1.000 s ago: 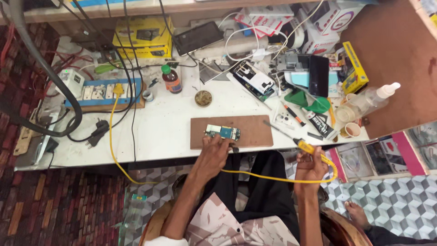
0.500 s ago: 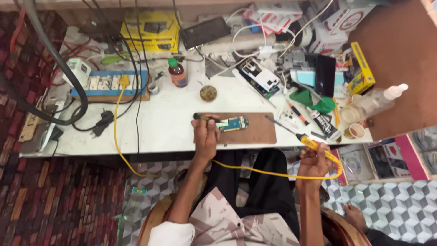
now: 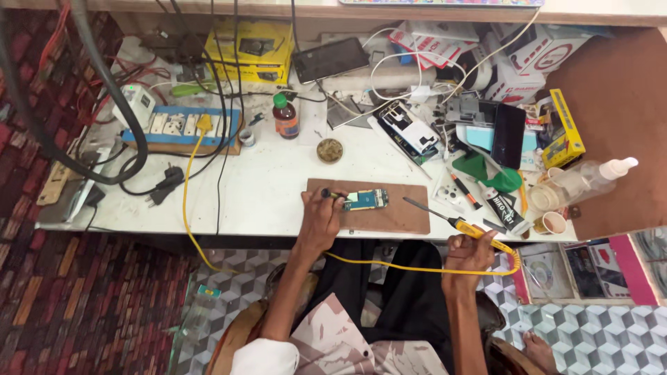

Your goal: The person uses a soldering iron and a screwdriver to work on a small circuit board placed on a wooden mat. They repeatedly apply the soldering iron to various points on the board while holding it steady with the screwdriver.

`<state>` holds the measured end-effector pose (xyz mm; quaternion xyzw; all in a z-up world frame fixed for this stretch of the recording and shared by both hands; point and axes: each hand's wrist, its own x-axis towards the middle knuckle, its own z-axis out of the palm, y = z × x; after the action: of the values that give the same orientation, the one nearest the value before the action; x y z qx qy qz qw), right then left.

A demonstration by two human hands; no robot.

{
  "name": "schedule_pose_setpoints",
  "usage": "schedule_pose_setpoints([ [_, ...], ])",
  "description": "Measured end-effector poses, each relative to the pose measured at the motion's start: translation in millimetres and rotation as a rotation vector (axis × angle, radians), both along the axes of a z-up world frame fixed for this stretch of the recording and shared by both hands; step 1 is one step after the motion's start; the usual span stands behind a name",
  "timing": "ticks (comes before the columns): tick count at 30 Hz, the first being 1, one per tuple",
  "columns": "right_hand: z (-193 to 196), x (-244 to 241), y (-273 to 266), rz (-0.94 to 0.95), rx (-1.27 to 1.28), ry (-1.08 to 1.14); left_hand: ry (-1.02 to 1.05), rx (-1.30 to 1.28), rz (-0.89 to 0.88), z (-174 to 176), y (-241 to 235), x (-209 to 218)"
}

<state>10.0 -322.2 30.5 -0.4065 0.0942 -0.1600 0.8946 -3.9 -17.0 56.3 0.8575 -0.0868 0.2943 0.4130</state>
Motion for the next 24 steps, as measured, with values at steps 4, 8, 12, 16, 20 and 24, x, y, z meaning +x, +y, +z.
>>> schedule_pose_setpoints([
  [4,-6,14,-1,-0.013,-0.025,-0.005,0.025,0.025,-0.003,-6,11,5],
  [8,-15,44,9,-0.041,-0.122,-0.06,0.029,0.03,-0.008,-8,18,8],
  [12,-23,69,23,-0.05,-0.119,-0.107,0.162,-0.062,0.014,-5,16,8],
  [16,-34,75,34,-0.104,-0.022,-0.058,0.135,-0.016,-0.016,-6,6,5],
  [20,-42,67,29,-0.087,-0.054,-0.039,0.101,0.198,-0.107,-12,8,3],
  [24,-43,65,33,-0.079,-0.099,-0.043,0.172,0.245,-0.022,-4,29,6],
])
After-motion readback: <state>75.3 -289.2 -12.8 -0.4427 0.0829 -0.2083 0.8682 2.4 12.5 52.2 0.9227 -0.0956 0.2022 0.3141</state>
